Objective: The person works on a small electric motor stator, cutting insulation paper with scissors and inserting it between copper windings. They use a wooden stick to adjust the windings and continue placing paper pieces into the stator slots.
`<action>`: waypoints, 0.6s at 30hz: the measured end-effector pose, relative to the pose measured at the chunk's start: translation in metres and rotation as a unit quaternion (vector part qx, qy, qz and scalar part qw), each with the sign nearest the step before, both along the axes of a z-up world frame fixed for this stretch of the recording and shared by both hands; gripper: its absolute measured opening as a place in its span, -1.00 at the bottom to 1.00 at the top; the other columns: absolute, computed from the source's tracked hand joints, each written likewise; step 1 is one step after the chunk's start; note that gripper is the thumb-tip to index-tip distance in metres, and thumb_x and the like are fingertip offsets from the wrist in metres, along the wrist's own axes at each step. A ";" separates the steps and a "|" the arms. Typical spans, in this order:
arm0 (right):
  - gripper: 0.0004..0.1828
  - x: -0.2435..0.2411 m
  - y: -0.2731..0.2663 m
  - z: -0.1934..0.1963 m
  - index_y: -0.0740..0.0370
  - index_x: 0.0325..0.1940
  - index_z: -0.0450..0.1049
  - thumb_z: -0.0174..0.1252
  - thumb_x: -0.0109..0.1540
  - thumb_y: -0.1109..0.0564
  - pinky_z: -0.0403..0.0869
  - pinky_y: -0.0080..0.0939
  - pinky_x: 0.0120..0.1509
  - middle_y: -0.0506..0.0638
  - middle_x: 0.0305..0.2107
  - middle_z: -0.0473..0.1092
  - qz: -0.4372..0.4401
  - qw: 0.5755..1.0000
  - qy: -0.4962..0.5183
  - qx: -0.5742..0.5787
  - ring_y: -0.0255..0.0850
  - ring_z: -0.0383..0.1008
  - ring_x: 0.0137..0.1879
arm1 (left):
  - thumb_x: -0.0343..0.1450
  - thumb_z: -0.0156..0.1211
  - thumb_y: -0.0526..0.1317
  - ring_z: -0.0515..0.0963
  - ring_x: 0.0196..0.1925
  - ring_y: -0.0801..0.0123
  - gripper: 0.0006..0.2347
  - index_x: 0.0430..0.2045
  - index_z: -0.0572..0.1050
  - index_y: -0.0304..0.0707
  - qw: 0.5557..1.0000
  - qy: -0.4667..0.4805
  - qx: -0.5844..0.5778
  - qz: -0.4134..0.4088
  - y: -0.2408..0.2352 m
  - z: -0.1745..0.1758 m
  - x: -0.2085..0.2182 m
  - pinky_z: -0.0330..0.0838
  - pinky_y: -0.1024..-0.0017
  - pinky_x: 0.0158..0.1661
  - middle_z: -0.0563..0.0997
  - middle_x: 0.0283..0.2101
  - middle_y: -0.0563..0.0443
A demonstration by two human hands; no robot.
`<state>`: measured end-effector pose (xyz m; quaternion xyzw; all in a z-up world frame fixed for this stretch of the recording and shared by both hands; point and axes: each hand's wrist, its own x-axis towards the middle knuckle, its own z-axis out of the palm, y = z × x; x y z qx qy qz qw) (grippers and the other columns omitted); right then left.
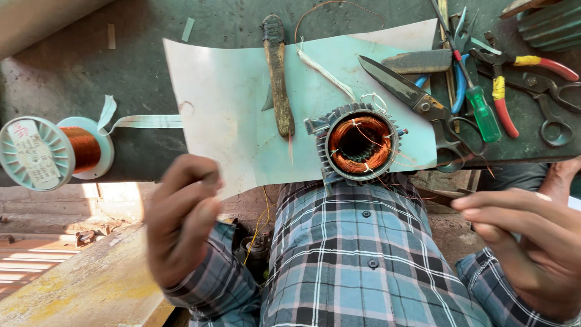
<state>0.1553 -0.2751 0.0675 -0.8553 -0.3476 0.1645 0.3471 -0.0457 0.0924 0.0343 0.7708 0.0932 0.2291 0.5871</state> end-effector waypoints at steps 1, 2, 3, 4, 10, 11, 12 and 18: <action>-0.86 0.003 0.005 0.000 0.26 -0.13 0.58 0.21 0.24 0.21 0.58 -0.25 0.04 0.07 -0.14 0.59 0.031 0.999 -0.001 -0.013 -0.19 0.67 -0.08 | 0.53 0.12 -0.18 0.45 -0.24 0.31 -0.74 -0.46 0.41 -0.47 0.998 0.060 0.018 -0.011 -0.003 -0.005 0.006 0.34 0.40 -0.21 0.46 -0.24 -0.11; -0.82 0.006 0.010 -0.002 0.24 -0.10 0.59 0.23 0.23 0.17 0.57 -0.23 0.06 0.03 -0.15 0.60 0.063 0.998 -0.001 -0.025 -0.19 0.67 -0.06 | 0.49 0.15 -0.21 0.48 -0.23 0.29 -0.77 -0.48 0.41 -0.44 0.992 0.119 0.036 -0.021 -0.006 -0.008 0.010 0.36 0.38 -0.22 0.48 -0.22 -0.11; -0.79 0.009 0.016 -0.005 0.21 -0.08 0.60 0.25 0.22 0.14 0.57 -0.22 0.08 -0.01 -0.15 0.61 0.095 0.995 -0.001 -0.038 -0.19 0.67 -0.04 | 0.48 0.18 -0.21 0.50 -0.19 0.27 -0.81 -0.43 0.44 -0.42 0.990 0.126 0.042 -0.050 -0.011 -0.011 0.015 0.39 0.36 -0.18 0.49 -0.19 -0.11; -0.73 0.011 0.021 -0.008 0.22 -0.05 0.59 0.26 0.18 0.12 0.55 -0.16 0.04 0.02 -0.16 0.61 0.108 0.992 -0.006 -0.069 -0.13 0.65 -0.05 | 0.47 0.21 -0.22 0.52 -0.15 0.25 -0.83 -0.38 0.47 -0.40 0.987 0.134 0.047 -0.078 -0.018 -0.014 0.021 0.42 0.33 -0.15 0.50 -0.17 -0.11; -0.44 0.019 0.033 -0.038 0.32 0.24 0.41 0.21 0.24 -0.04 0.49 -0.05 0.05 0.11 -0.16 0.53 0.088 0.993 -0.019 -0.070 -0.05 0.54 -0.05 | 0.47 0.26 -0.22 0.55 -0.04 0.11 -0.87 -0.27 0.51 -0.29 0.969 0.099 0.077 -0.213 -0.056 -0.014 0.042 0.45 0.22 -0.02 0.55 -0.10 -0.09; -0.37 0.016 0.033 -0.045 0.36 0.32 0.35 0.19 0.27 -0.06 0.49 -0.10 0.03 0.07 -0.22 0.53 0.042 0.998 0.033 -0.021 -0.12 0.54 -0.10 | 0.47 0.26 -0.22 0.55 -0.05 0.11 -0.88 -0.27 0.51 -0.28 0.966 0.094 0.078 -0.230 -0.060 -0.013 0.044 0.45 0.22 -0.02 0.55 -0.11 -0.08; -0.31 0.012 0.031 -0.050 0.40 0.40 0.28 0.16 0.30 -0.09 0.50 -0.15 0.01 0.04 -0.27 0.52 -0.006 0.996 0.088 0.026 -0.19 0.53 -0.15 | 0.48 0.26 -0.22 0.55 -0.05 0.12 -0.88 -0.27 0.50 -0.28 0.968 0.092 0.087 -0.218 -0.063 -0.013 0.046 0.45 0.22 -0.02 0.56 -0.10 -0.09; -0.65 0.018 0.004 -0.076 0.44 -0.01 0.47 0.23 0.48 0.02 0.36 -0.30 -0.29 0.12 -0.46 0.42 -0.102 0.884 0.297 0.346 -0.26 0.39 -0.40 | 0.49 0.25 -0.25 0.58 -0.05 0.14 -0.88 -0.25 0.51 -0.33 0.987 0.093 0.104 -0.080 -0.077 -0.012 0.049 0.48 0.26 -0.04 0.57 -0.11 -0.11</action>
